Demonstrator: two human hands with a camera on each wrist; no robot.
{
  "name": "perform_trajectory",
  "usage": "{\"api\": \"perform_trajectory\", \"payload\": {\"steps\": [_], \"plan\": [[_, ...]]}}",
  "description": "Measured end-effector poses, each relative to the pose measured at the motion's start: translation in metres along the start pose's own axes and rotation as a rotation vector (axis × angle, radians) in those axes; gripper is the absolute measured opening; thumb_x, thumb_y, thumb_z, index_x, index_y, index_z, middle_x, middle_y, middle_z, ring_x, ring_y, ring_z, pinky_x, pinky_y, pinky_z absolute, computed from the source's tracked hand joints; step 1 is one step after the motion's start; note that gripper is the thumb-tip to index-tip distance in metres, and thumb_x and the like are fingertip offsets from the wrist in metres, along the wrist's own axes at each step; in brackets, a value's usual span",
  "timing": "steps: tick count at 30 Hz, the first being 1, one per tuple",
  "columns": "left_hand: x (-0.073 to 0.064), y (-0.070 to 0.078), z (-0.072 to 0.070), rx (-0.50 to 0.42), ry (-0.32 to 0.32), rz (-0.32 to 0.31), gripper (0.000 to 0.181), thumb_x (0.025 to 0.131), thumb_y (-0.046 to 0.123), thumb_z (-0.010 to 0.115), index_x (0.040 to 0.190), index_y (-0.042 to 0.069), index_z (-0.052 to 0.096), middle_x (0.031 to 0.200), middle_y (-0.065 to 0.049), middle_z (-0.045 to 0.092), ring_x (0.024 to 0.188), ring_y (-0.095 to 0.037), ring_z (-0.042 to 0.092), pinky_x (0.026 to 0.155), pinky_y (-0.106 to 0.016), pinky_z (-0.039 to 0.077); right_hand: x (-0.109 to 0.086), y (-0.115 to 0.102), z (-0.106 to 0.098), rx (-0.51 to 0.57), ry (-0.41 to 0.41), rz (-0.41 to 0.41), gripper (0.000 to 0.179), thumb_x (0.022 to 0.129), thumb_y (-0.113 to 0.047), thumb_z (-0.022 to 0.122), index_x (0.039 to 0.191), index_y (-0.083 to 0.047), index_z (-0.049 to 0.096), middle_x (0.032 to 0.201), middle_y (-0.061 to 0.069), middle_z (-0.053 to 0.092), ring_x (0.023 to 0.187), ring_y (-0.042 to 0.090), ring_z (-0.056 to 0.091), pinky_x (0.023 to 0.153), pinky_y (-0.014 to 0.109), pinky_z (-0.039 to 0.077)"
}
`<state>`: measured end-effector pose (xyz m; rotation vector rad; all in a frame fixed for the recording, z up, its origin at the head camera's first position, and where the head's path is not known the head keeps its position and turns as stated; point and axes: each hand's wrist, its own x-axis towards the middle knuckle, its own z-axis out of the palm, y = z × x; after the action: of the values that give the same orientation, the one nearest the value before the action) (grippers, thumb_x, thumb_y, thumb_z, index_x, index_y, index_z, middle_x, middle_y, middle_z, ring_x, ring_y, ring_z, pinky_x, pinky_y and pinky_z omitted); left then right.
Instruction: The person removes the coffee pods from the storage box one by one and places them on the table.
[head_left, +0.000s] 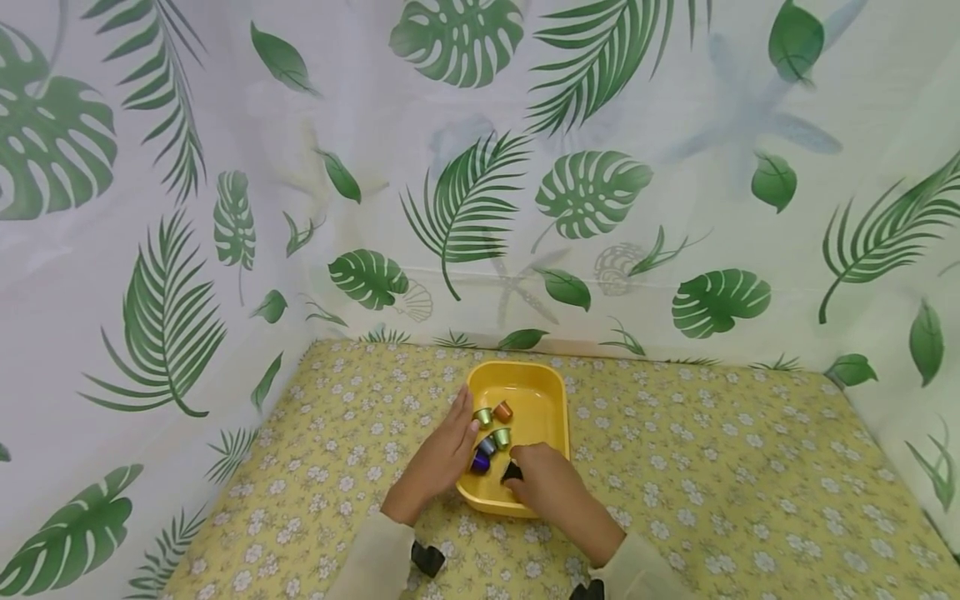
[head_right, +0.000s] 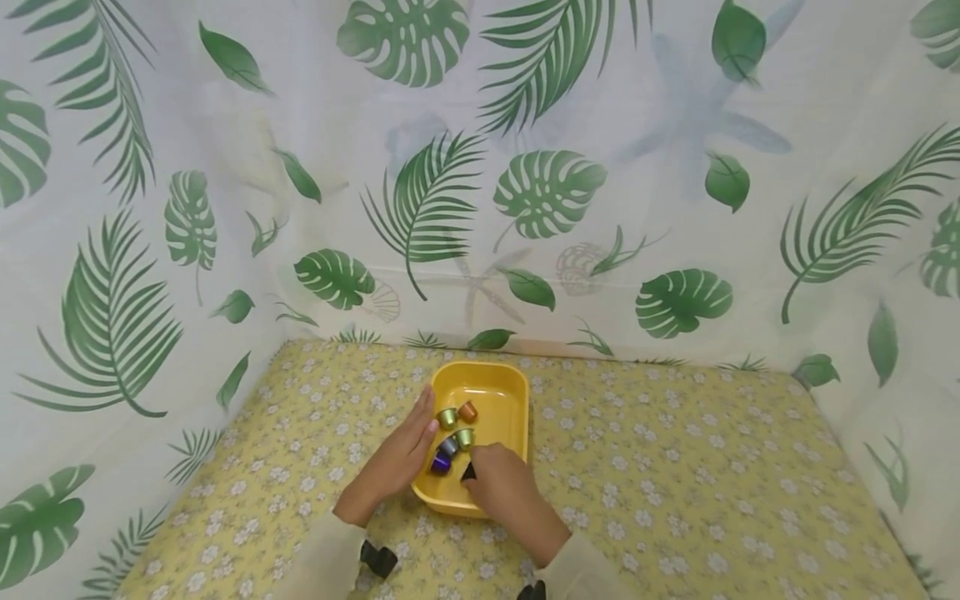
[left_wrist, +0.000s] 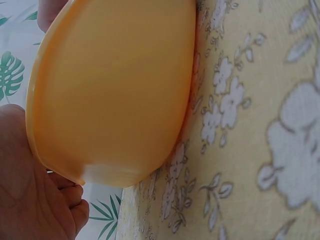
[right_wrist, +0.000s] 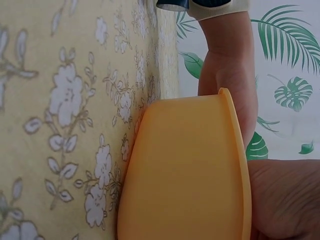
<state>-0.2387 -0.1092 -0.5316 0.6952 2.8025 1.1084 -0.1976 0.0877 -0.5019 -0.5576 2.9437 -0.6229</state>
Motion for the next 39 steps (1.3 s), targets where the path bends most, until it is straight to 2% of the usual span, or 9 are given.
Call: {"api": "perform_trajectory", "payload": {"steps": [4, 7, 10, 13, 15, 20, 23, 32, 39], "plan": [[0.000, 0.001, 0.000, -0.003, -0.009, -0.006, 0.059, 0.114, 0.033, 0.026, 0.163, 0.007, 0.007, 0.168, 0.002, -0.007, 0.154, -0.019, 0.007, 0.123, -0.045, 0.020, 0.001, 0.002, 0.001, 0.024, -0.017, -0.002, 0.033, 0.086, -0.015, 0.083, 0.112, 0.003, 0.072, 0.101, 0.014, 0.074, 0.090, 0.027, 0.071, 0.073, 0.040, 0.058], [-0.001, 0.002, -0.001, 0.001, -0.011, -0.008, 0.061, 0.113, 0.040, 0.022, 0.163, 0.007, 0.007, 0.168, 0.003, -0.008, 0.154, -0.019, 0.007, 0.124, -0.044, 0.020, 0.003, 0.002, 0.002, 0.015, -0.025, -0.005, 0.035, 0.086, -0.016, 0.083, 0.114, 0.002, 0.072, 0.103, 0.014, 0.074, 0.093, 0.028, 0.071, 0.076, 0.042, 0.059], [-0.001, 0.002, -0.001, 0.006, -0.005, -0.007, 0.061, 0.113, 0.039, 0.022, 0.163, 0.006, 0.008, 0.168, 0.002, -0.008, 0.154, -0.019, 0.008, 0.123, -0.044, 0.020, 0.006, 0.003, 0.003, -0.002, -0.033, -0.034, 0.030, 0.085, -0.016, 0.084, 0.109, -0.001, 0.074, 0.093, 0.007, 0.074, 0.082, 0.020, 0.069, 0.068, 0.035, 0.056], [-0.002, 0.002, 0.000, 0.006, 0.001, -0.010, 0.059, 0.114, 0.035, 0.025, 0.163, 0.006, 0.008, 0.168, 0.001, -0.007, 0.154, -0.020, 0.009, 0.123, -0.044, 0.020, 0.007, 0.004, 0.002, -0.007, -0.045, -0.074, 0.022, 0.085, -0.016, 0.084, 0.100, -0.004, 0.074, 0.077, -0.002, 0.067, 0.065, 0.011, 0.059, 0.057, 0.028, 0.045], [-0.002, 0.002, 0.000, 0.005, 0.003, -0.012, 0.059, 0.114, 0.033, 0.026, 0.163, 0.006, 0.009, 0.168, 0.001, -0.006, 0.154, -0.020, 0.009, 0.123, -0.045, 0.020, 0.007, 0.004, 0.001, -0.008, -0.050, -0.095, 0.019, 0.085, -0.016, 0.084, 0.097, -0.005, 0.073, 0.072, -0.005, 0.063, 0.060, 0.007, 0.051, 0.054, 0.026, 0.039], [-0.002, 0.002, 0.000, 0.005, 0.007, -0.010, 0.059, 0.114, 0.033, 0.026, 0.163, 0.006, 0.008, 0.168, 0.001, -0.006, 0.154, -0.020, 0.009, 0.123, -0.044, 0.020, 0.010, 0.004, 0.001, -0.028, -0.064, -0.098, 0.020, 0.086, -0.017, 0.084, 0.099, -0.005, 0.074, 0.080, -0.001, 0.068, 0.062, 0.007, 0.051, 0.056, 0.027, 0.039], [-0.002, 0.003, 0.001, 0.005, 0.012, -0.004, 0.059, 0.114, 0.033, 0.026, 0.163, 0.005, 0.009, 0.168, 0.001, -0.006, 0.154, -0.020, 0.009, 0.123, -0.045, 0.020, 0.012, 0.005, 0.002, -0.027, -0.064, -0.101, 0.016, 0.086, -0.016, 0.083, 0.094, -0.006, 0.073, 0.081, 0.000, 0.068, 0.062, 0.008, 0.050, 0.057, 0.027, 0.039], [-0.002, 0.002, 0.002, 0.002, 0.021, 0.009, 0.057, 0.114, 0.028, 0.028, 0.162, 0.003, 0.011, 0.169, -0.002, -0.005, 0.155, -0.023, 0.010, 0.123, -0.046, 0.020, 0.016, 0.004, 0.004, -0.003, -0.071, -0.099, 0.017, 0.084, -0.011, 0.084, 0.080, -0.010, 0.067, 0.070, -0.005, 0.057, 0.059, 0.010, 0.047, 0.056, 0.027, 0.037], [-0.001, 0.000, 0.003, -0.001, 0.020, 0.011, 0.057, 0.114, 0.030, 0.028, 0.162, 0.003, 0.012, 0.169, -0.001, -0.006, 0.154, -0.022, 0.010, 0.123, -0.046, 0.021, 0.016, 0.001, 0.002, -0.011, -0.064, -0.084, 0.014, 0.085, -0.011, 0.083, 0.084, -0.008, 0.069, 0.074, -0.002, 0.061, 0.062, 0.011, 0.048, 0.057, 0.029, 0.038]]}}
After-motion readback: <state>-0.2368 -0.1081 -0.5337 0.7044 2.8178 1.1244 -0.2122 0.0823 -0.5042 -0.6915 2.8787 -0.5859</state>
